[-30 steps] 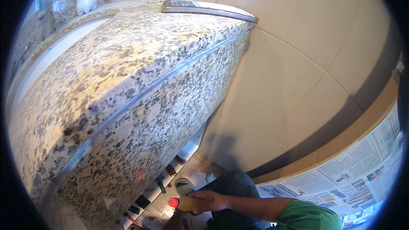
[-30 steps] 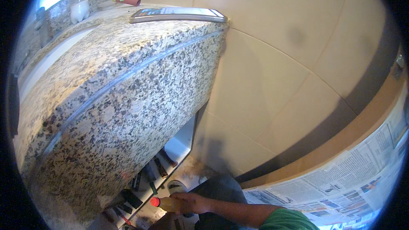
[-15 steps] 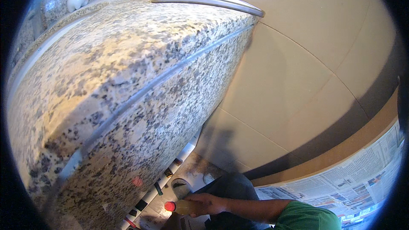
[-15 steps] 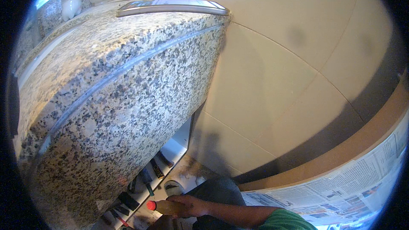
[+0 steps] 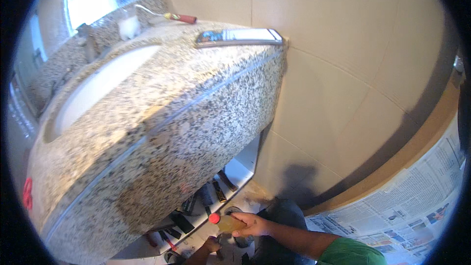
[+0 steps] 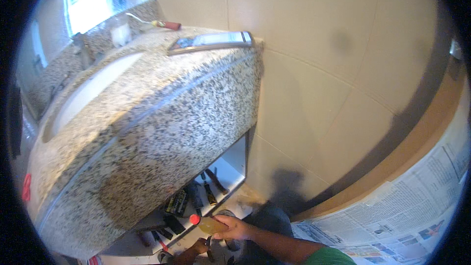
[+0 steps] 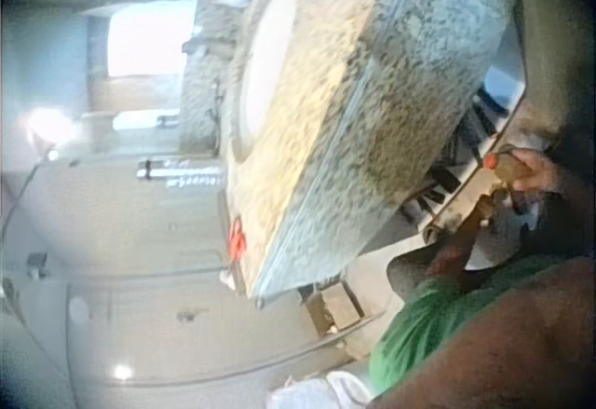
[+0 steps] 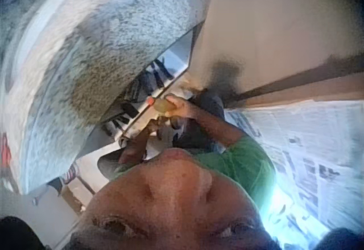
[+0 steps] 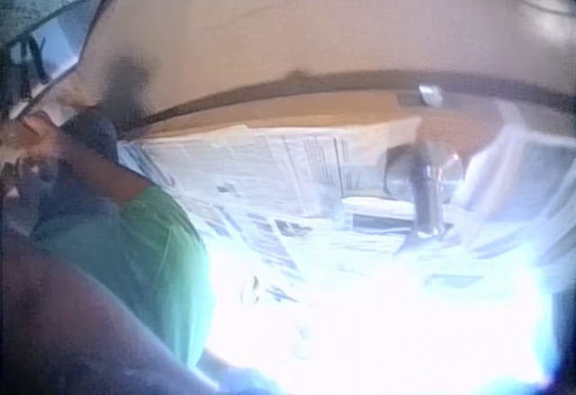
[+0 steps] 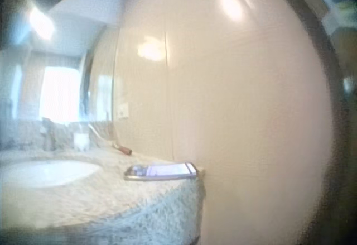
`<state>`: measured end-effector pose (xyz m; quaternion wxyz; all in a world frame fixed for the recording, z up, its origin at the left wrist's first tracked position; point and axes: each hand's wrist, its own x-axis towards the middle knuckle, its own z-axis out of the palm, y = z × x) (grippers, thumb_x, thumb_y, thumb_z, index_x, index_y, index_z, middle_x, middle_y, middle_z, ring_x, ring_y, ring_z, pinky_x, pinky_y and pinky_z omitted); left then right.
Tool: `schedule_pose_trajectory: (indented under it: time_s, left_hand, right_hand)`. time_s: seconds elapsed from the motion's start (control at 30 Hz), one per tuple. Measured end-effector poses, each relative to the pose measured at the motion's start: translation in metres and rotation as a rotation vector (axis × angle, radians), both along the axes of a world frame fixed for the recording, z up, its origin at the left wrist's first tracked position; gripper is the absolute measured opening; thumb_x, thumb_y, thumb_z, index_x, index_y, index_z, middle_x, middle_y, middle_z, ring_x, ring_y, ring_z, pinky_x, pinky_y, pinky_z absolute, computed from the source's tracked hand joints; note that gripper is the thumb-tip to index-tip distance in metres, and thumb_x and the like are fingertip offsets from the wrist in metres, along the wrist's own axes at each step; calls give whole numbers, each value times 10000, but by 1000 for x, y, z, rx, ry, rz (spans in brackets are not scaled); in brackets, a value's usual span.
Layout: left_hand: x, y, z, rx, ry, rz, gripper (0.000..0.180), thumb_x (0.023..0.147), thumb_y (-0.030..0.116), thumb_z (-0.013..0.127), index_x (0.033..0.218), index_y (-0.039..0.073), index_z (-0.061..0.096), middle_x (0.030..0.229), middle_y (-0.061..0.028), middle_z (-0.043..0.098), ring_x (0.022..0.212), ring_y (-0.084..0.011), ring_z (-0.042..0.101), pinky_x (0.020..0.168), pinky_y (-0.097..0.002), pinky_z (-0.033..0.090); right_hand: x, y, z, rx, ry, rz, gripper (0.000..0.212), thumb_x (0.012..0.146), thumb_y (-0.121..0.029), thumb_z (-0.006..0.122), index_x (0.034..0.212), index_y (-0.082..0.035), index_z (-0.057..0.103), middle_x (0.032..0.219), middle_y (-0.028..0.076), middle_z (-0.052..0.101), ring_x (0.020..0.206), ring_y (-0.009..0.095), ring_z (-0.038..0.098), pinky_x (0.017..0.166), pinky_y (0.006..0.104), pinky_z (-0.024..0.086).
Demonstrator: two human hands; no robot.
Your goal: The person sits on the floor and applies a yellow liquid from a plastic bottle onto a flat rectangular object. The person repeatedly pours the liquid and rubs it into the surface of the object.
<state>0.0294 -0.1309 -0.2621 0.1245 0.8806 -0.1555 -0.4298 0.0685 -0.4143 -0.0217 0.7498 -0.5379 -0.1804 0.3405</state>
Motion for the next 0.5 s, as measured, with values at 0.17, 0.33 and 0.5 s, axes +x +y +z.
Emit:
schedule_pose_trajectory:
  time_s: [0.17,0.33,0.5]
  left_hand:
    - [9,28,102,-560,-306,294,426,799,274,733,1141,29,668,1283,-157,613,1249,-301,521,1080,-380,415]
    - [-33,50,268,-832,-322,657,520,761,26,738,1270,36,632,1297,-98,506,1255,-240,508,1064,-334,418]
    - [-72,31,371,-1202,-259,830,542,767,-55,660,1304,6,610,1320,-71,467,1252,-218,505,1071,-342,414]
  right_hand:
    - [-1,0,3,-12,-65,75,506,889,-226,759,1293,-22,533,1157,6,576,1069,99,521,928,274,424]
    - [-7,22,10,-71,-583,106,600,870,-324,759,1339,-9,558,1431,109,473,1362,219,384,1123,362,300]
    - [-23,35,21,70,-396,195,628,854,-320,767,1347,4,554,1498,139,413,1416,258,335,1155,387,264]
